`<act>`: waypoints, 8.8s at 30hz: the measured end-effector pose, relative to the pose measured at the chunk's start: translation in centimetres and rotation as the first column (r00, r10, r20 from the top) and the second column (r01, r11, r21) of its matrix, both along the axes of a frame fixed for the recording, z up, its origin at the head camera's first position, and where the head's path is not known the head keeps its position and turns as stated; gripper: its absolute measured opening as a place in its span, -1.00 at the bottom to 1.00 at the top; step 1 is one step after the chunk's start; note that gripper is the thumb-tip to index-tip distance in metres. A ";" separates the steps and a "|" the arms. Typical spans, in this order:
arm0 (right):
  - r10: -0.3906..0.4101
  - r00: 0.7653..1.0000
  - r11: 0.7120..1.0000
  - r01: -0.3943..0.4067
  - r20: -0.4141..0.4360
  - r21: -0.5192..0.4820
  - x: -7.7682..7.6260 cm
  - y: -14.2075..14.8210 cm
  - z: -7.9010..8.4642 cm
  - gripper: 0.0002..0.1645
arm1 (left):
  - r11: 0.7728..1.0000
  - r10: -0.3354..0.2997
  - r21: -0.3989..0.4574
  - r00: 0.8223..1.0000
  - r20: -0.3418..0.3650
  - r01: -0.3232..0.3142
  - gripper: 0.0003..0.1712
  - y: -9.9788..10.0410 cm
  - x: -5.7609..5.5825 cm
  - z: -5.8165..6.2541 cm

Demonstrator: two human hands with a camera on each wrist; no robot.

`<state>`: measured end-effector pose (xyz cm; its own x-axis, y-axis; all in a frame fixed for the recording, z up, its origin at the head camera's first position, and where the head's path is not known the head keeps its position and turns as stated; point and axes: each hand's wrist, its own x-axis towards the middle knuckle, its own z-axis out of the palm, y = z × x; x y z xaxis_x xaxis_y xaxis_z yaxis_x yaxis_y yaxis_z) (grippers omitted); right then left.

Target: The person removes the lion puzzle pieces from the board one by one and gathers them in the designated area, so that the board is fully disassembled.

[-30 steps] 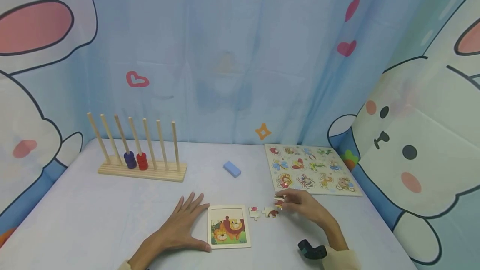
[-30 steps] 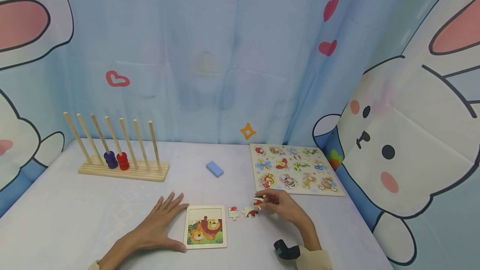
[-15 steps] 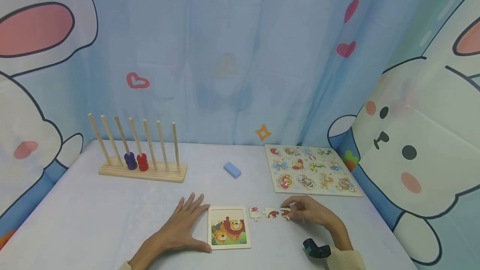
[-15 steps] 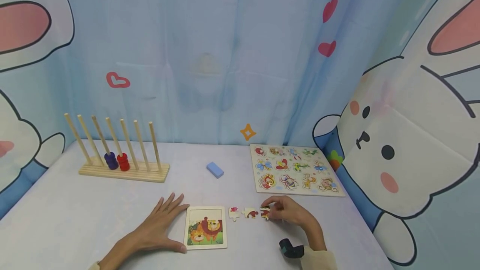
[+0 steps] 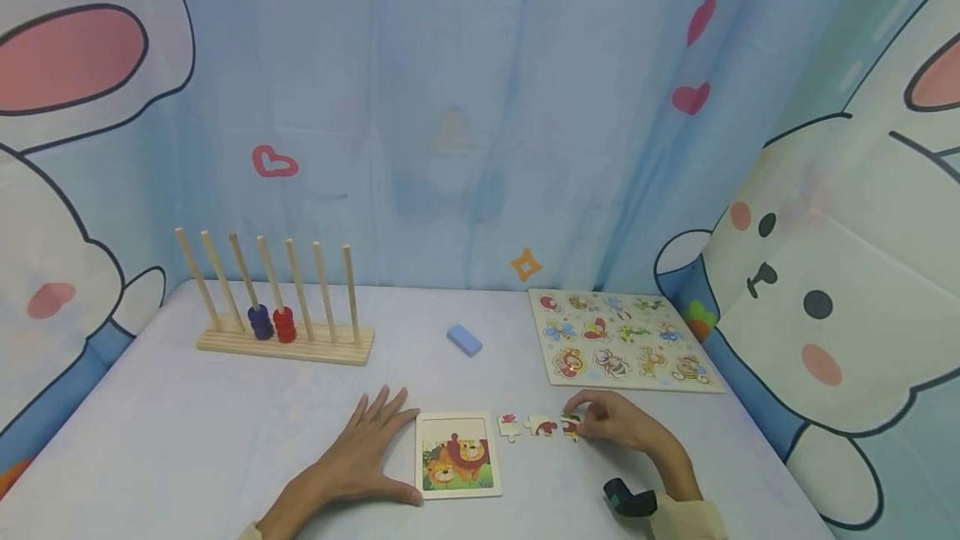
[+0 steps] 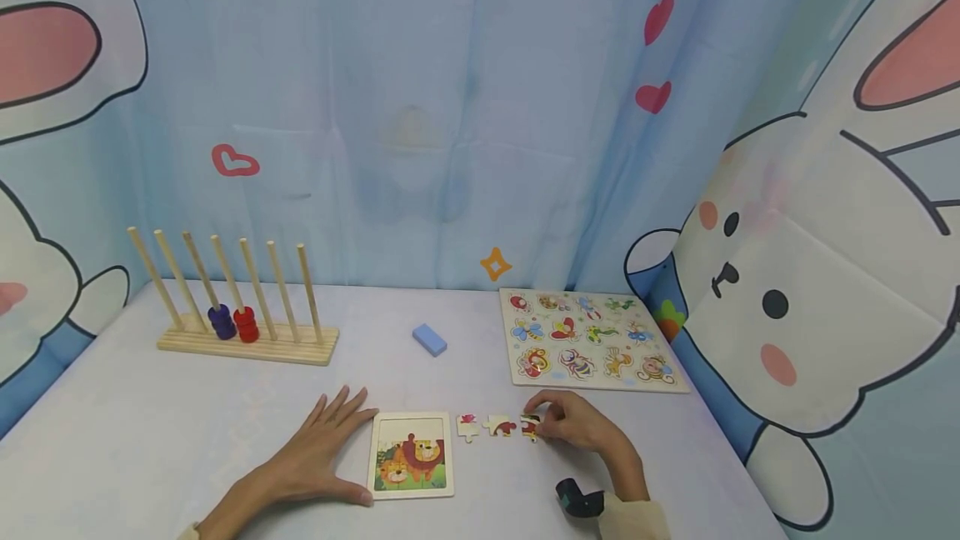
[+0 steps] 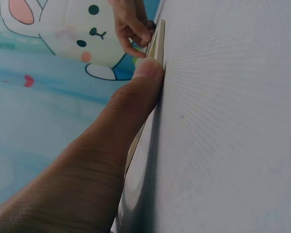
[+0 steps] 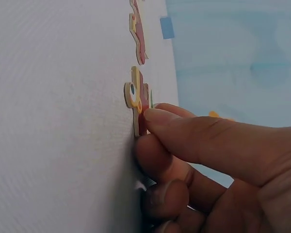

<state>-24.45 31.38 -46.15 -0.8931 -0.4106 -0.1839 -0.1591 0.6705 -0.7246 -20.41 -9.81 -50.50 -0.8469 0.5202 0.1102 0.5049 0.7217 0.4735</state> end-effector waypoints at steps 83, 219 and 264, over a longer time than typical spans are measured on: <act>0.254 0.944 0.953 -0.281 -0.209 -0.112 2.0 -16.0 -2.0 -0.77 | 1.000 0.001 -0.016 0.999 0.034 0.000 0.26 0.0 0.1 0.1; 0.285 0.946 0.958 -0.276 -0.155 0.077 1.4 -14.5 -0.6 -0.64 | 1.000 -0.007 -0.008 1.000 0.012 0.007 0.27 -0.1 0.1 0.1; 0.130 0.986 0.970 -0.148 -0.100 -0.191 1.6 -14.5 -0.7 -0.79 | 1.000 -0.013 -0.001 1.000 -0.016 0.013 0.27 -0.2 0.0 -0.2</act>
<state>-22.86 16.92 -46.85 -0.8336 -0.5523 -0.0121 -0.3081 0.4829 -0.8197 -20.45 -9.99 -50.71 -0.8381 0.5315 0.1232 0.5219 0.7152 0.4648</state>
